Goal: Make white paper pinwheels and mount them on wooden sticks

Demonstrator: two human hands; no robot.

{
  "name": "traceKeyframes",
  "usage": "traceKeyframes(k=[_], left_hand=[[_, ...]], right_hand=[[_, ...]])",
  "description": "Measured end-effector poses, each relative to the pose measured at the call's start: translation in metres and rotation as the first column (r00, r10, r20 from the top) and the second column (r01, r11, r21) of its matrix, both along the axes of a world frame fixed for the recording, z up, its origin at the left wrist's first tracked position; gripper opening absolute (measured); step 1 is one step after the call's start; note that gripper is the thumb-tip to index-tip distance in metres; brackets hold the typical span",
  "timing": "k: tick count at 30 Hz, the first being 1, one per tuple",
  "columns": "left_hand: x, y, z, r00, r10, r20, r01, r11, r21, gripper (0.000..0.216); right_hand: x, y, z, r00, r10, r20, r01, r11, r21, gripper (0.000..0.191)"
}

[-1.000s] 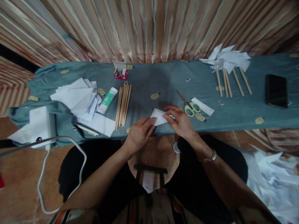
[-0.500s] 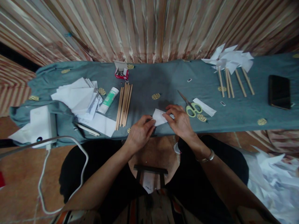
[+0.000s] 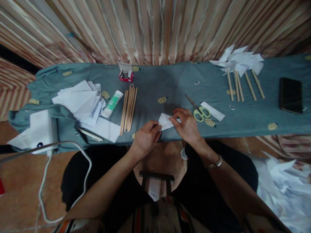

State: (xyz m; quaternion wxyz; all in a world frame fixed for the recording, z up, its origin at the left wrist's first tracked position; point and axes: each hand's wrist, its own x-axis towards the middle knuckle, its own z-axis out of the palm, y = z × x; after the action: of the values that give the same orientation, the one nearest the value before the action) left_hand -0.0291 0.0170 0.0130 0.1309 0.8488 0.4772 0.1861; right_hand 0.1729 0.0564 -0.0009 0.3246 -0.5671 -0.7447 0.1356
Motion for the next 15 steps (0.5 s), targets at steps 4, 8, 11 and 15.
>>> traceKeyframes(k=[4,8,11,15], left_hand=[[0.003,0.001,0.007,0.995,-0.024,-0.096,0.032,0.996,0.078,0.021],[0.01,-0.001,0.006,0.994,-0.064,-0.089,0.075,0.99,0.122,0.032],[0.015,-0.005,-0.002,0.991,-0.126,-0.045,0.13,0.986,0.101,0.042],[0.017,-0.012,-0.012,0.989,-0.144,-0.028,0.145,0.988,0.046,0.047]], right_hand=[[0.0,0.0,-0.001,1.0,-0.007,-0.001,0.007,1.0,-0.008,0.035],[0.0,0.001,-0.001,1.0,0.0,0.014,0.0,1.0,-0.019,0.036],[0.0,0.002,0.0,1.0,0.004,0.015,-0.003,1.0,-0.025,0.038],[0.0,0.002,0.0,1.0,-0.003,0.013,0.003,0.999,-0.034,0.038]])
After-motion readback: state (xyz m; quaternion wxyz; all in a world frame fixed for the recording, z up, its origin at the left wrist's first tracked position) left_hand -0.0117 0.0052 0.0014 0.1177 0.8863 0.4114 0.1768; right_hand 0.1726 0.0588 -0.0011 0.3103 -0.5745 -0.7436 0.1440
